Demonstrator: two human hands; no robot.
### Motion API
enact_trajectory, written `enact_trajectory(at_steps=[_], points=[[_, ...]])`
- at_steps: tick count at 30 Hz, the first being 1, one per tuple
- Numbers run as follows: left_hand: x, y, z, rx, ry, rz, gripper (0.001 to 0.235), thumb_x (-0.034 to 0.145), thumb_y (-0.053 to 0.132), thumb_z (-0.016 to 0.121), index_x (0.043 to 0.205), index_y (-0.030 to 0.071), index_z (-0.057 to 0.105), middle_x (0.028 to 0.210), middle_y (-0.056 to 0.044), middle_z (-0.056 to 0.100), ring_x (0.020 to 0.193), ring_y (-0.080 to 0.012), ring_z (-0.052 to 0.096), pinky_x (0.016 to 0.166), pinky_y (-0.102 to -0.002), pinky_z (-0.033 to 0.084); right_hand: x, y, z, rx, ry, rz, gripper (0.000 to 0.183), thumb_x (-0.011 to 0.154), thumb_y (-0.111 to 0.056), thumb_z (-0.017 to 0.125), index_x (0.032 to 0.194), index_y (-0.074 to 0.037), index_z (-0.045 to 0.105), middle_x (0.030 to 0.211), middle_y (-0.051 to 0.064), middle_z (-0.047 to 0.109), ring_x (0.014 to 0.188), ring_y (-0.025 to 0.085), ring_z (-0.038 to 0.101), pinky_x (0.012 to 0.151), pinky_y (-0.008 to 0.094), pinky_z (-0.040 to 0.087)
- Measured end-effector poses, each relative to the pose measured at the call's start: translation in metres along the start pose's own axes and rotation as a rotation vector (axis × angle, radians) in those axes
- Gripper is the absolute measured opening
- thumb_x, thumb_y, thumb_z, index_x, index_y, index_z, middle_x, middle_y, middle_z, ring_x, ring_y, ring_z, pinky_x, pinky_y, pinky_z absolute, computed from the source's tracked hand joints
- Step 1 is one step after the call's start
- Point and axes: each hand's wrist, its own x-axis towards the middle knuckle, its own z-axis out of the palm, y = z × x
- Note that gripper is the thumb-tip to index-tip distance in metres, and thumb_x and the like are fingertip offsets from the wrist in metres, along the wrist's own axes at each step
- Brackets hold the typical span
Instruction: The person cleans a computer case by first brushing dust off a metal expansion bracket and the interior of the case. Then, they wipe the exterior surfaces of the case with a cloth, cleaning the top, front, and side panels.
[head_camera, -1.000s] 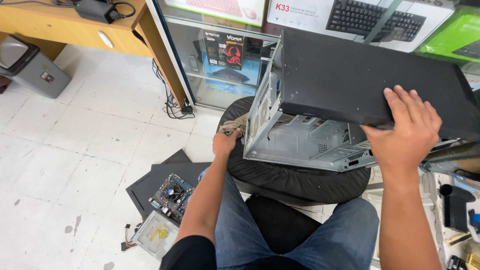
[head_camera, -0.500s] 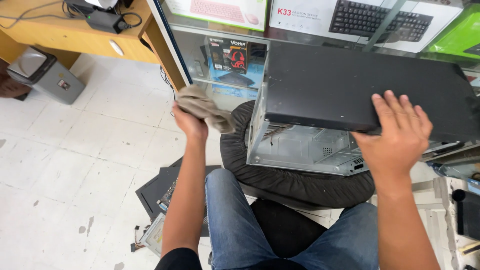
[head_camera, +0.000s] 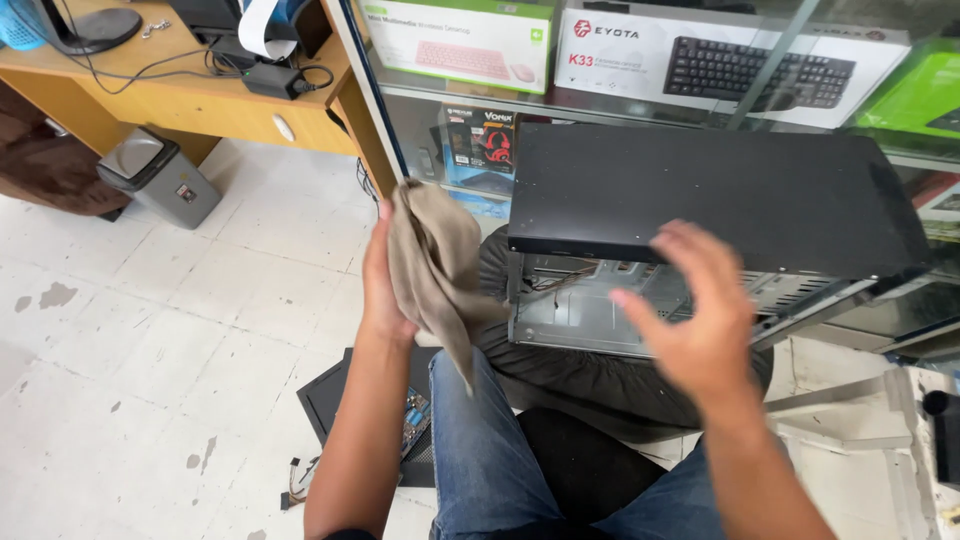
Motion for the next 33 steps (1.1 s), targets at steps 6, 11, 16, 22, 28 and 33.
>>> enact_trajectory(at_steps=[6, 11, 16, 22, 28, 33], points=[[-0.029, -0.043, 0.015, 0.291, -0.267, 0.151, 0.037, 0.093, 0.028, 0.056, 0.117, 0.0, 0.057, 0.129, -0.024, 0.061, 0.11, -0.0273, 0.061, 0.098, -0.044, 0.051, -0.047, -0.014, 0.062, 0.928, -0.319, 0.387, 0.066, 0.075, -0.017, 0.088, 0.134, 0.0, 0.063, 0.121, 0.016, 0.075, 0.114, 0.028, 0.07, 0.1, 0.045, 0.053], [-0.024, -0.06, 0.006, 0.244, -0.459, 0.263, 0.027, 0.09, 0.023, 0.052, 0.103, -0.002, 0.055, 0.125, -0.031, 0.057, 0.113, -0.037, 0.059, 0.098, -0.049, 0.046, -0.06, 0.011, 0.053, 0.975, -0.207, 0.494, 0.01, 0.083, -0.003, 0.079, 0.093, -0.006, 0.076, 0.076, 0.007, 0.075, 0.073, 0.012, 0.068, 0.07, 0.033, 0.059], [-0.038, -0.079, 0.026, 0.47, -0.258, 0.384, 0.041, 0.104, 0.037, 0.049, 0.127, 0.004, 0.059, 0.146, -0.023, 0.056, 0.141, -0.0299, 0.047, 0.12, -0.046, 0.032, -0.085, 0.033, 0.042, 1.155, -0.048, 0.658, 0.018, 0.083, -0.002, 0.072, 0.1, 0.003, 0.073, 0.08, 0.012, 0.074, 0.074, 0.018, 0.072, 0.071, 0.035, 0.06], [-0.085, -0.202, -0.083, 0.741, 0.029, -0.219, 0.075, 0.1, 0.056, 0.039, 0.146, -0.002, 0.052, 0.133, -0.028, 0.058, 0.111, -0.0342, 0.06, 0.084, -0.049, 0.056, -0.116, 0.063, 0.042, 1.067, 0.036, 1.14, 0.02, 0.096, -0.009, 0.064, 0.107, 0.005, 0.074, 0.095, 0.021, 0.077, 0.081, 0.028, 0.072, 0.079, 0.041, 0.057], [-0.086, -0.161, -0.033, 0.69, -0.13, -0.132, 0.069, 0.069, 0.006, 0.093, 0.128, 0.007, 0.058, 0.112, -0.01, 0.072, 0.102, -0.0209, 0.066, 0.088, -0.036, 0.056, -0.124, 0.077, -0.005, 1.258, 0.092, 1.163, 0.021, 0.1, -0.013, 0.059, 0.107, 0.003, 0.071, 0.1, 0.028, 0.075, 0.085, 0.037, 0.073, 0.083, 0.053, 0.056], [-0.07, -0.171, -0.059, 0.993, -0.081, -0.253, 0.023, 0.098, 0.027, 0.069, 0.106, 0.01, 0.081, 0.077, -0.008, 0.075, 0.073, -0.0149, 0.063, 0.064, -0.032, 0.051, -0.102, 0.045, -0.02, 1.278, 0.237, 1.355, 0.071, 0.102, -0.059, 0.033, 0.148, -0.008, 0.051, 0.152, 0.015, 0.054, 0.134, 0.035, 0.054, 0.116, 0.055, 0.039]])
